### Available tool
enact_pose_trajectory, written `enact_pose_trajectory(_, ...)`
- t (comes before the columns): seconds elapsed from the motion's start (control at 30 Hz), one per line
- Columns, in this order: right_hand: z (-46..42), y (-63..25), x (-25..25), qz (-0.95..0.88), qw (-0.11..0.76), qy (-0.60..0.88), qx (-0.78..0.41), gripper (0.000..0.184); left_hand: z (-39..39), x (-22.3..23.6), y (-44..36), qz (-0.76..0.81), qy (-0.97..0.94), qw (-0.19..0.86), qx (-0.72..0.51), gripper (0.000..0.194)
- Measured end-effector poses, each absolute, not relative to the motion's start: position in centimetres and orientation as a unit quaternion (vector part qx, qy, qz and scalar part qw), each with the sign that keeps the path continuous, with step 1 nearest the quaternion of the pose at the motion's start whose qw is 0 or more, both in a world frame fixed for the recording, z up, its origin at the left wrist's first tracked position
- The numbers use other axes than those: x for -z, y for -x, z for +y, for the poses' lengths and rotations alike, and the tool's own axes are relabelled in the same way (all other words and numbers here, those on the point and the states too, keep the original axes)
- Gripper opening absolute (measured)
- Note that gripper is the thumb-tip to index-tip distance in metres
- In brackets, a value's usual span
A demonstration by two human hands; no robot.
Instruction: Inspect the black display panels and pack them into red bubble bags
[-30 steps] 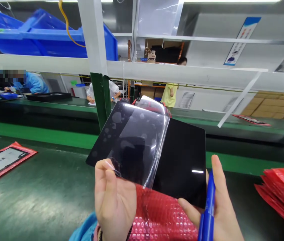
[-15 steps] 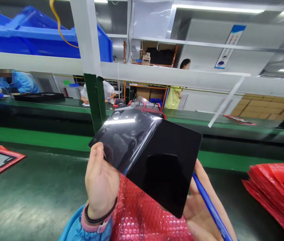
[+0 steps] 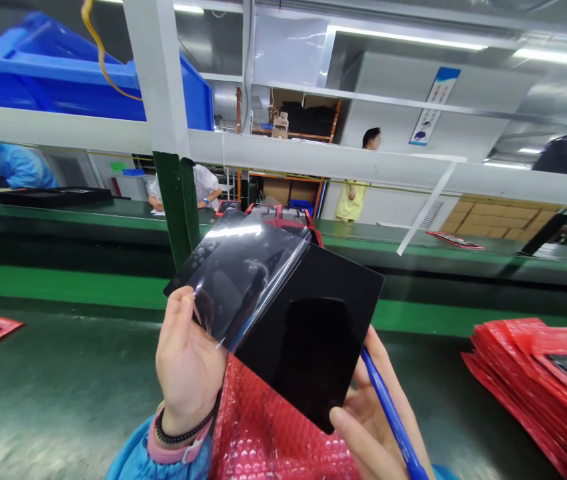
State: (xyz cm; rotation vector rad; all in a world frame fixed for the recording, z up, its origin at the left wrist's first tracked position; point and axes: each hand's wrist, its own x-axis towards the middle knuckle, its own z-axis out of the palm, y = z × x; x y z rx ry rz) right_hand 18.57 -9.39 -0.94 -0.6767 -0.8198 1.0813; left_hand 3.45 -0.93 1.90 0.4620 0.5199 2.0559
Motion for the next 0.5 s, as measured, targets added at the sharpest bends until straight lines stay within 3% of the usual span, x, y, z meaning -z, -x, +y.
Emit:
enact_pose_trajectory(0.07, -9.0, -19.2, 1.3, -0.38, 0.72, 0.307, -0.494, 0.072, -0.7, -1.9, -3.3, 0.211, -0.191, 0.461, -0.841, 0.006)
enact_pose_trajectory(0.23, -9.2, -20.5, 0.5, -0.459, 0.651, 0.341, -0.499, 0.041, 0.3, -1.6, -2.5, 0.268, -0.196, 0.43, -0.84, 0.006)
enact_pose_trajectory(0.5, -10.0, -21.1, -0.5, -0.503, 0.624, 0.42, -0.425, 0.024, 2.6, 0.0, 0.2, 0.286, -0.242, 0.385, -0.843, 0.004)
